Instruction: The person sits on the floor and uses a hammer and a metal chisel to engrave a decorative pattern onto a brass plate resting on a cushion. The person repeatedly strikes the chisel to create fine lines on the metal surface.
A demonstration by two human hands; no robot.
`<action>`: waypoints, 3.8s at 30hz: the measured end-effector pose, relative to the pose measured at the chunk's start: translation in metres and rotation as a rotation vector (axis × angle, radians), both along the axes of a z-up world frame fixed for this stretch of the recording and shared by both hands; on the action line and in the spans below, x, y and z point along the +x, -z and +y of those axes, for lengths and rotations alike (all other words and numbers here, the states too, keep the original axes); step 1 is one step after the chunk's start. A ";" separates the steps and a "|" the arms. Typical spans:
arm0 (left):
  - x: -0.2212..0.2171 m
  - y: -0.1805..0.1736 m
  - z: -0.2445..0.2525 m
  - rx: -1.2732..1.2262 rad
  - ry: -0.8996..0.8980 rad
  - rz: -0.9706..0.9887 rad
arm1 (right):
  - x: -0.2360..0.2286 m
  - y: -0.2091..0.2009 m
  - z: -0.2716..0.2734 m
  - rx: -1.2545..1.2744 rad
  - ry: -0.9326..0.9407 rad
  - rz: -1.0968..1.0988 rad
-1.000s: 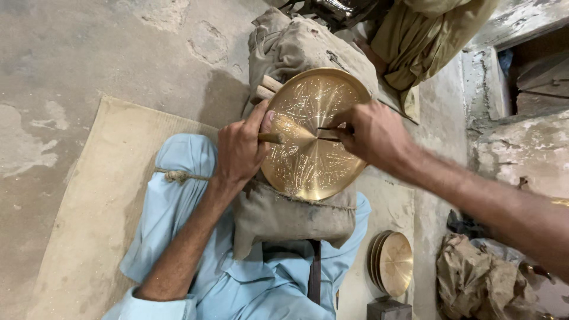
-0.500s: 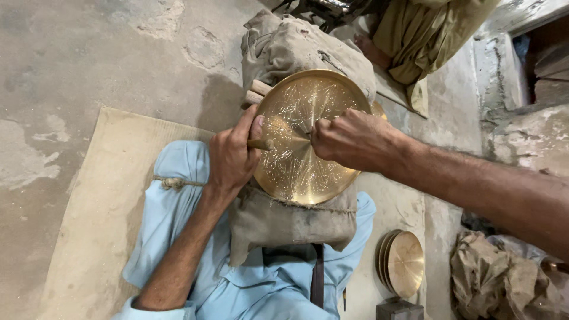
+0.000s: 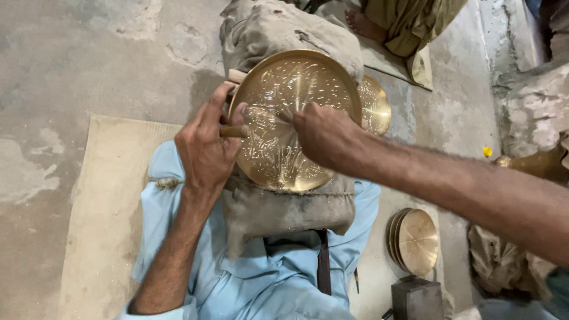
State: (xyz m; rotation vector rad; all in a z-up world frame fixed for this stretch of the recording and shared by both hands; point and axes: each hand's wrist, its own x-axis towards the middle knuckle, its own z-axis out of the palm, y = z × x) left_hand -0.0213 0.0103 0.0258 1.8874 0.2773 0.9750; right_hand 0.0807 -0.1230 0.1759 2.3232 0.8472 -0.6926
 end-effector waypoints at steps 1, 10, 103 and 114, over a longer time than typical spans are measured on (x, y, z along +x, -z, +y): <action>-0.002 -0.003 0.000 0.094 -0.033 0.039 | 0.005 -0.001 0.003 0.004 -0.006 0.005; 0.002 -0.016 0.000 0.324 0.032 0.071 | 0.019 -0.006 0.012 0.139 -0.032 0.113; 0.001 0.007 0.015 -0.035 0.208 0.104 | -0.012 0.006 0.018 -0.243 -0.931 -0.100; 0.001 0.012 0.012 0.023 0.174 0.092 | 0.016 -0.020 -0.013 0.075 -0.120 -0.211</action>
